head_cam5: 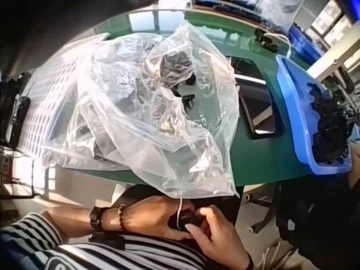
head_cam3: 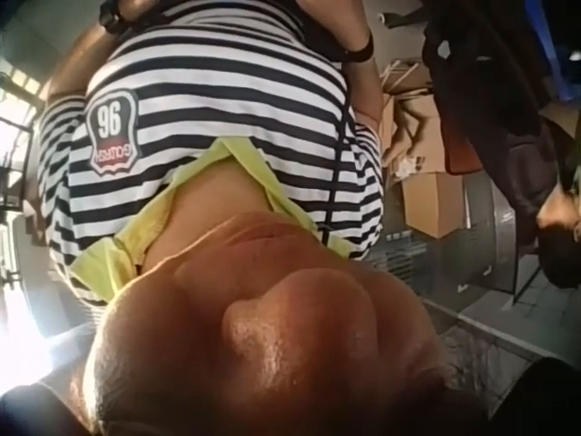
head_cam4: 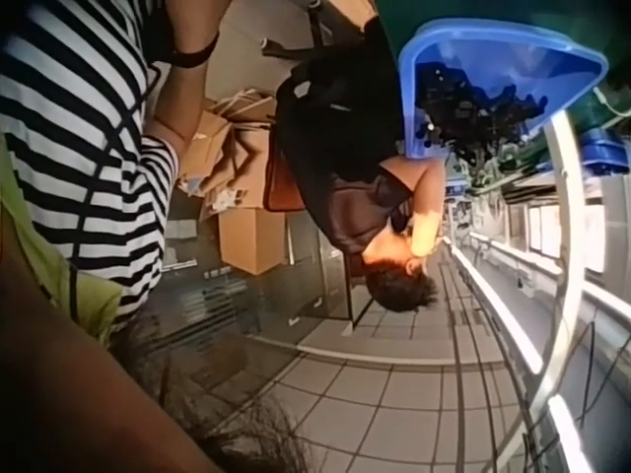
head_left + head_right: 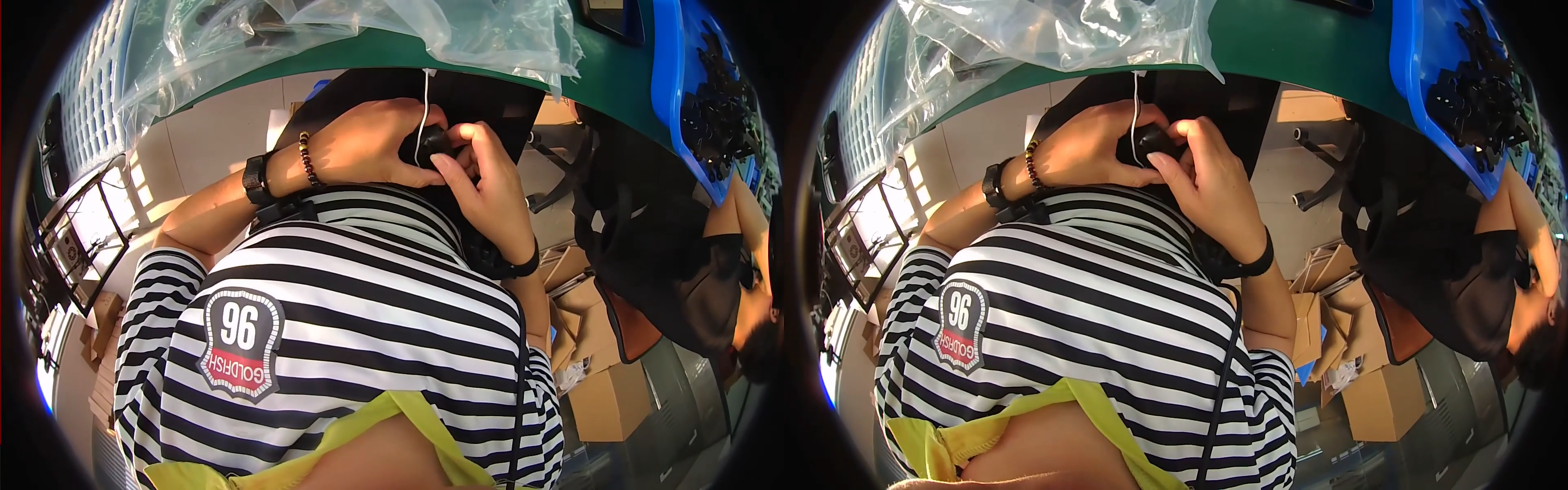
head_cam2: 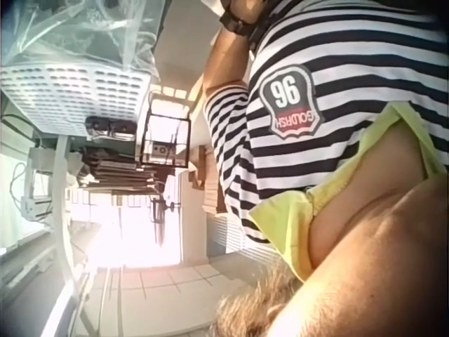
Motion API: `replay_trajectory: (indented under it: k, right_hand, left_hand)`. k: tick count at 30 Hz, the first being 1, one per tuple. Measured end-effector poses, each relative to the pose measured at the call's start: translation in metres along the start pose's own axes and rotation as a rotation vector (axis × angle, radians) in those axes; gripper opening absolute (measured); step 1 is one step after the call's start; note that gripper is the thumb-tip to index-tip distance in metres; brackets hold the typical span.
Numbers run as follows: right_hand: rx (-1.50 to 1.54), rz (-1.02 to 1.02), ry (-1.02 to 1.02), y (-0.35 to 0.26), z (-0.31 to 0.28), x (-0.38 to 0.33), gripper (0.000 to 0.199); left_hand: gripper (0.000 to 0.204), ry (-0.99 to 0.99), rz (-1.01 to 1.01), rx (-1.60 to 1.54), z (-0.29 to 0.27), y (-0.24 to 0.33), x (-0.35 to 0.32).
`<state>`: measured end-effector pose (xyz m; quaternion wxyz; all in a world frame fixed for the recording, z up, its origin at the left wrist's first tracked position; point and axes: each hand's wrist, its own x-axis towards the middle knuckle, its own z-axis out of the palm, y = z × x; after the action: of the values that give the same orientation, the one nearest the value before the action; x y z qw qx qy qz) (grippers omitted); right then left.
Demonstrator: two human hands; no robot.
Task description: The person assembles a device by inserting a white wire into a black housing, pressing a small black component into the housing, and then placing the unit onto a blue-and-white tray. They repeat this process for a second unit before the video ends.
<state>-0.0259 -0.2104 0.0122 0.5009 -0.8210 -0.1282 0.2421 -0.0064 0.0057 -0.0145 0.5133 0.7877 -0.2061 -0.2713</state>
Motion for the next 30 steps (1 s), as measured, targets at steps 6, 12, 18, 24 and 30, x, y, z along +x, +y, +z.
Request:
replay_trajectory:
  k: [6, 12, 18, 24, 30]
  right_hand:
    - [-0.134, -0.028, 0.049, -0.007, 0.002, 0.003, 0.028]
    - [-0.014, -0.026, -0.009, 0.001, 0.001, 0.0, 0.03]
    - [-0.074, -0.023, 0.01, -0.003, 0.002, 0.003, 0.032]
    - [-0.049, -0.02, 0.006, 0.004, 0.007, 0.001, 0.032]
    - [-0.151, -0.111, 0.096, 0.011, 0.015, 0.002, 0.031]
  left_hand:
    - [0.058, 0.014, 0.012, 0.022, 0.001, 0.001, 0.0]
    - [0.057, 0.018, -0.036, -0.004, 0.001, 0.003, -0.002]
    - [0.058, -0.002, -0.016, -0.071, 0.003, -0.006, -0.001]
    - [0.059, 0.03, 0.011, -0.014, 0.005, -0.007, -0.003]
    - [0.059, 0.014, -0.01, -0.047, 0.006, -0.006, -0.002]
